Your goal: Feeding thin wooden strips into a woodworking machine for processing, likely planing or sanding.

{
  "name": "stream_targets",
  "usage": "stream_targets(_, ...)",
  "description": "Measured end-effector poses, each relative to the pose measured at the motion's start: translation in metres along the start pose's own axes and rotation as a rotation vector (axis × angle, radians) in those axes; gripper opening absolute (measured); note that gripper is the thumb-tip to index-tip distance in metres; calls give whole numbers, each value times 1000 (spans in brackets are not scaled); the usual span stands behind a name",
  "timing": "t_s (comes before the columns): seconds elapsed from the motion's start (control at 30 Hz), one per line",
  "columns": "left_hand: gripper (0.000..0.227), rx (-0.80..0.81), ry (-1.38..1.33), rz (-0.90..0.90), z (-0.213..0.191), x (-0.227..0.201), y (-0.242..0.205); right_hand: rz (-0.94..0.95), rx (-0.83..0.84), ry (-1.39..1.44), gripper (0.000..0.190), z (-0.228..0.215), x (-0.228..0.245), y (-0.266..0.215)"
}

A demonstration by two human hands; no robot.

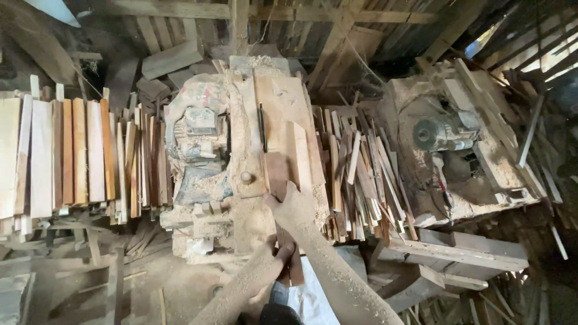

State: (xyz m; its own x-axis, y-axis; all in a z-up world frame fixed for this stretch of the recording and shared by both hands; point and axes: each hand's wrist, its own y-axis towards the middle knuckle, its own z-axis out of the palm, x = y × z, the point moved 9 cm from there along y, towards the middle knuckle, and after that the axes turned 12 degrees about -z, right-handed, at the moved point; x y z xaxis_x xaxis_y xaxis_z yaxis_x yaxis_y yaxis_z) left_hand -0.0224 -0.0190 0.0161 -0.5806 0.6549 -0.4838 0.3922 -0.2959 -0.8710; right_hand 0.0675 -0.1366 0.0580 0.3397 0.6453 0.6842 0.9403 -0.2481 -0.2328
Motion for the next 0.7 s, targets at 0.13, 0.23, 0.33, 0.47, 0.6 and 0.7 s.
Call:
stream_targets(0.13,47,-315,-13,345,0,32,62,-49,11,-295,53,13,-6,6)
stream_targets(0.23,89,-428,148,541,10,30,47,-26,39,-231,45,3,14,4)
stream_targets(0.33,123,-390,257,389,18,13,35,4,47,-171,41,-3,21,12)
stream_targets(0.47,84,-802,1632,362,56,25,97,33,85,-137,34,-8,33,15)
stream_targets(0.6,122,-389,554,154,14,21,90,73,78,-96,38,-2,25,31)
stream_targets(0.7,111,-374,466,250,-2,-2,72,-15,-1,-184,50,17,4,64)
